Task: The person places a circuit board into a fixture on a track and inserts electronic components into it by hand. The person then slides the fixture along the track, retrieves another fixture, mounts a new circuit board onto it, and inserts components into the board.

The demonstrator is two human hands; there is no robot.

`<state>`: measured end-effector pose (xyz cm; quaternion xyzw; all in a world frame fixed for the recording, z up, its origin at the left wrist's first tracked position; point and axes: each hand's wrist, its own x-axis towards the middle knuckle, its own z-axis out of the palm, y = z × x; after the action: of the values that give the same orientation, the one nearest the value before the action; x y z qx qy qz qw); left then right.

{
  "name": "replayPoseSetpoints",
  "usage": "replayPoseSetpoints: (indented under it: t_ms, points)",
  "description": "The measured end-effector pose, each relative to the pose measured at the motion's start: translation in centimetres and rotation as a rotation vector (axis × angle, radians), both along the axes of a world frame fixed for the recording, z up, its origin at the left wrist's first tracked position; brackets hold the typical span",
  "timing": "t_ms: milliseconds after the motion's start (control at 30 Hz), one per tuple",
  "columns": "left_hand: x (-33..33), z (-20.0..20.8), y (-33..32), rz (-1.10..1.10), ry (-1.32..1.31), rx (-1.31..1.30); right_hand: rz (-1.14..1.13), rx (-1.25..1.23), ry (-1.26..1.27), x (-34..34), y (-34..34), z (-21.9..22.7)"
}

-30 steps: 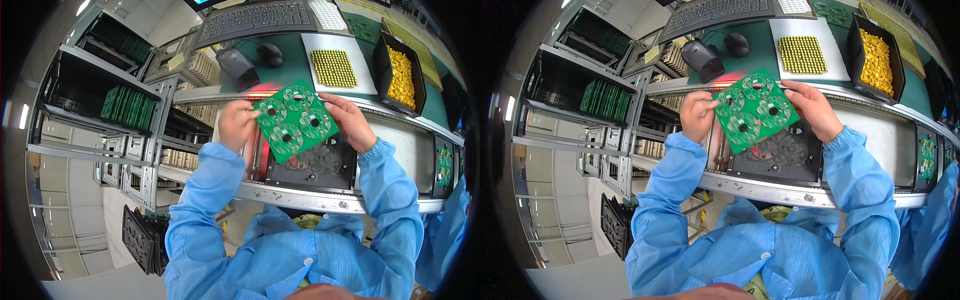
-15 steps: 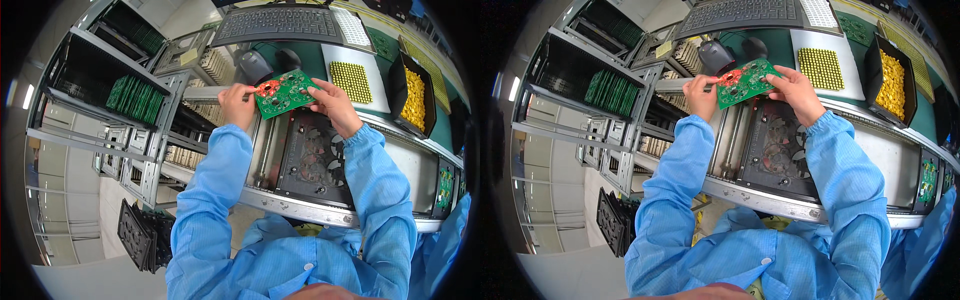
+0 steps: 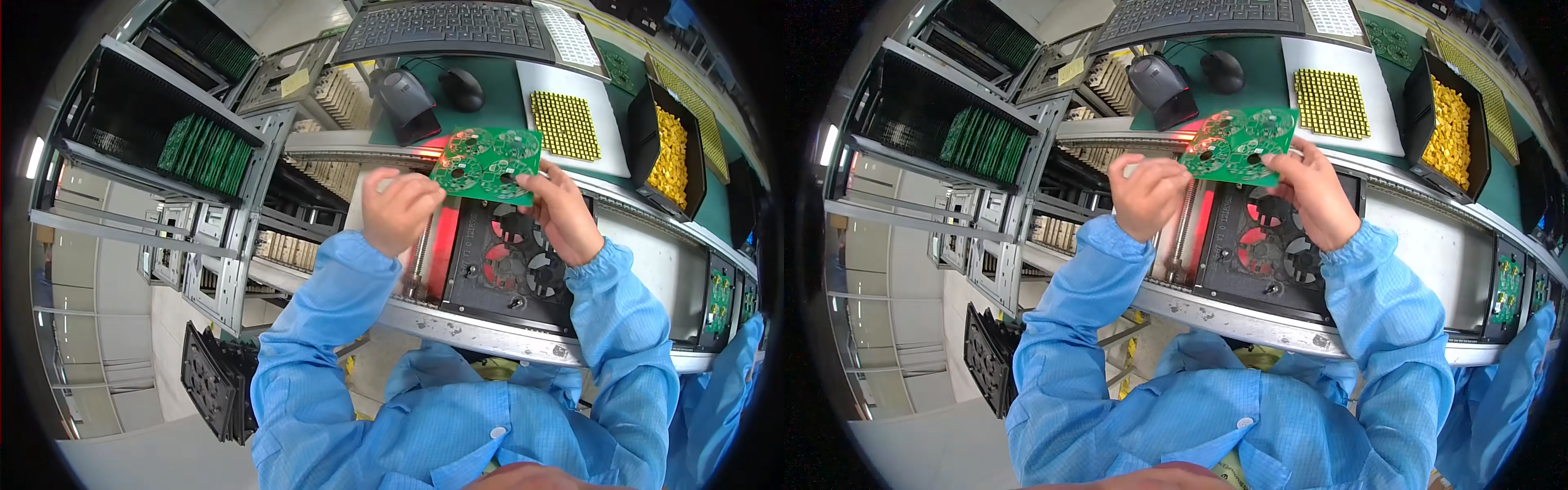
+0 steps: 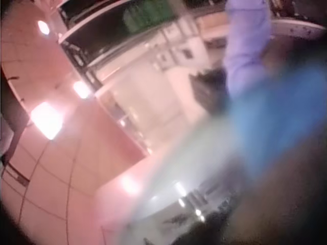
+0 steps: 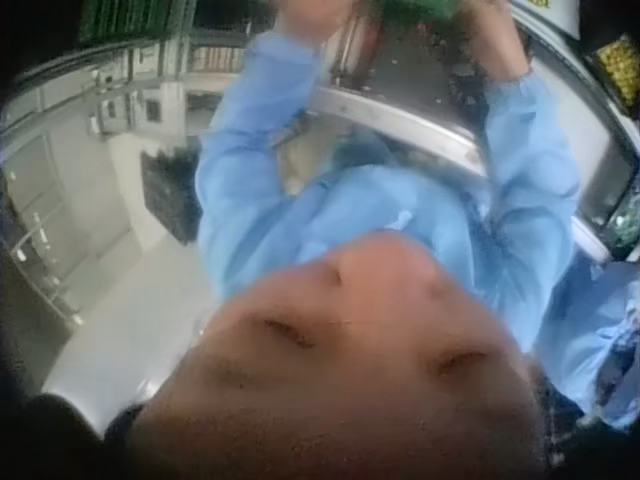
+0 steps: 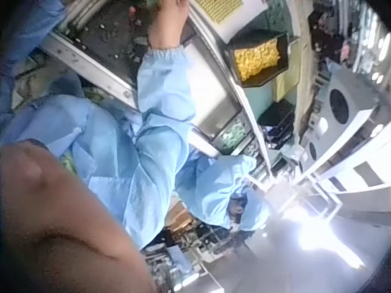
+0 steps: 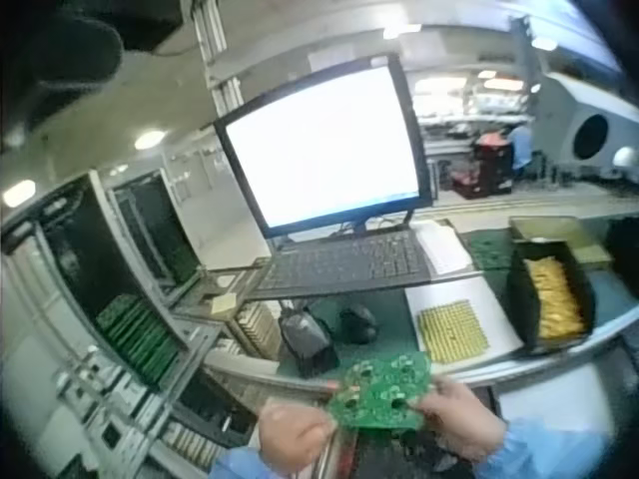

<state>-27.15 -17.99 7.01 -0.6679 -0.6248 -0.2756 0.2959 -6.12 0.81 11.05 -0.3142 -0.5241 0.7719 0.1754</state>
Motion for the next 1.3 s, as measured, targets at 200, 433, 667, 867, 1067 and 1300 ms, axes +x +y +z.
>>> replayPoseSetpoints:
  t_ms: [200, 433, 667, 867, 1067, 1300]
  points:
    - [-3.1, -1.2, 1.2, 0.076, -0.170, 0.058, 0.072, -0.103, -0.005, -2.1, 2.2, -0.8]
    - [-6.8, -2.7, 3.1, 0.262, -0.300, 0.131, 0.131, 0.113, -0.050, -6.2, 0.6, 1.0]
    - [-7.8, -3.2, 3.0, 0.317, -0.367, 0.109, 0.170, 0.156, -0.032, -7.8, -0.9, 1.6]
    - [-6.1, -2.9, 1.7, 0.242, -0.301, 0.070, 0.102, 0.098, -0.030, -5.0, -2.7, 1.3]
    - [0.8, -2.4, -2.3, -0.244, 0.272, 0.142, 0.049, 0.426, 0.076, 5.1, 3.0, -2.3]
    - [3.9, -4.9, -0.5, -0.174, 0.076, 0.098, 0.271, 0.797, -0.217, 8.0, 9.0, -4.8]
